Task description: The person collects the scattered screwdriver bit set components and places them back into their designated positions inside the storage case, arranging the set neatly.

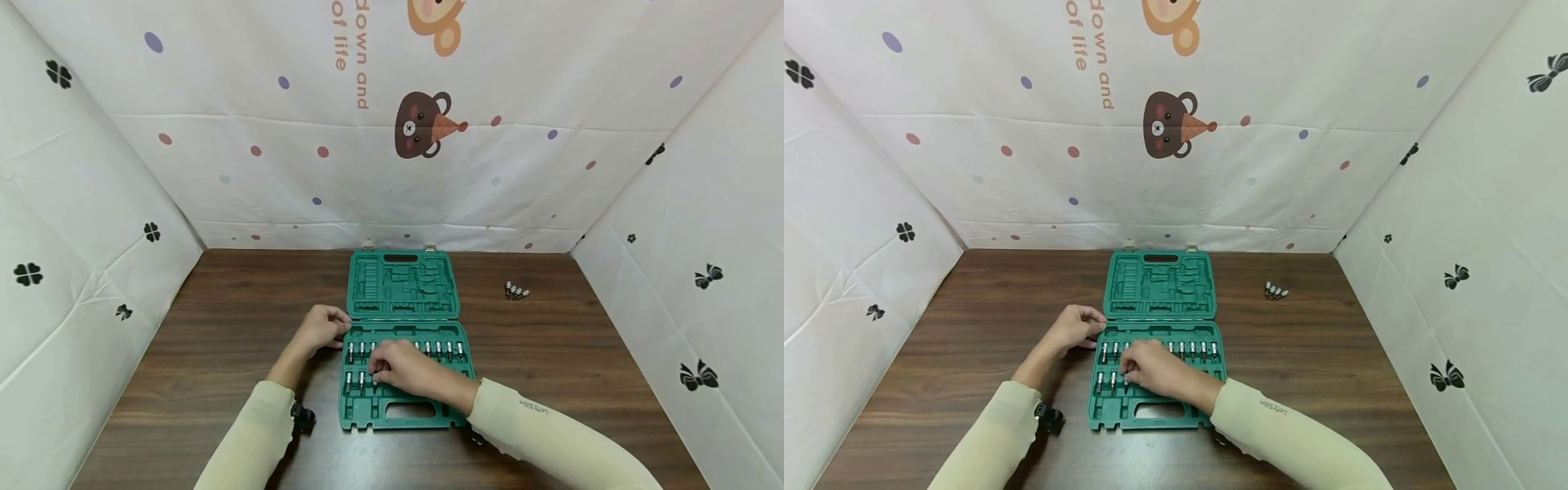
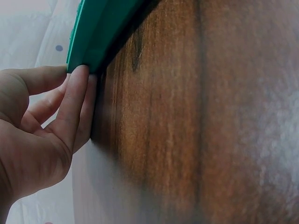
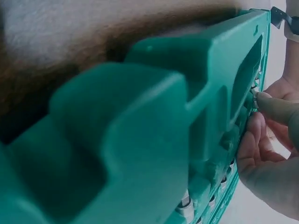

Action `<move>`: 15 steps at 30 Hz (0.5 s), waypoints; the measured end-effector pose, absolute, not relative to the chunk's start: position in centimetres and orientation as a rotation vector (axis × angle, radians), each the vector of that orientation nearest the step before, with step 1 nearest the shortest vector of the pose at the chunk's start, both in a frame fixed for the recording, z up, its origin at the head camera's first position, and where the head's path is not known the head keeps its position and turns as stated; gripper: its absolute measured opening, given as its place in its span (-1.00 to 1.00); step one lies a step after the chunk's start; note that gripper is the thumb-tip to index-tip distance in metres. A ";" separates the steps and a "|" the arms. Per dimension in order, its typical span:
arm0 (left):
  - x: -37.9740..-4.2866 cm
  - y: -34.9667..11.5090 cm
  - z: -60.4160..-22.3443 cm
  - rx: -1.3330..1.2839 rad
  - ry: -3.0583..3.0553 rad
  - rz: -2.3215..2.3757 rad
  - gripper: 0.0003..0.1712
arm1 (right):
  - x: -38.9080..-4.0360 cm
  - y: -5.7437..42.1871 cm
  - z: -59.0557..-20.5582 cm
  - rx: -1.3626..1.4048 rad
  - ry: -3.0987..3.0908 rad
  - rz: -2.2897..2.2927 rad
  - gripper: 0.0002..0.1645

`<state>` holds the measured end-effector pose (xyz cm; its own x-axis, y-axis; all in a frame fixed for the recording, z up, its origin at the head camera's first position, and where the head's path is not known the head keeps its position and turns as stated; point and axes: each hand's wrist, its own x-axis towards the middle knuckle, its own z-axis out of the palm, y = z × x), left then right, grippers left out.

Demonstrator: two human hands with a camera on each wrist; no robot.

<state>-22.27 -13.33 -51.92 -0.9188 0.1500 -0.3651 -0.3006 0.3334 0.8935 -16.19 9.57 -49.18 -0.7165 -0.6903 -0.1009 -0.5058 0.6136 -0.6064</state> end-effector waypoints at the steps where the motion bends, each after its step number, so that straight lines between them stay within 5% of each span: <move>1: -22.3 -13.3 -51.9 -0.130 2.221 1.612 -0.87 | -16.2 9.5 -49.2 -0.948 2.524 -0.791 -0.91; 15: -22.1 -13.3 -51.8 -0.119 2.226 1.615 -0.87 | -16.7 8.6 -48.6 -0.832 2.588 -0.665 -0.77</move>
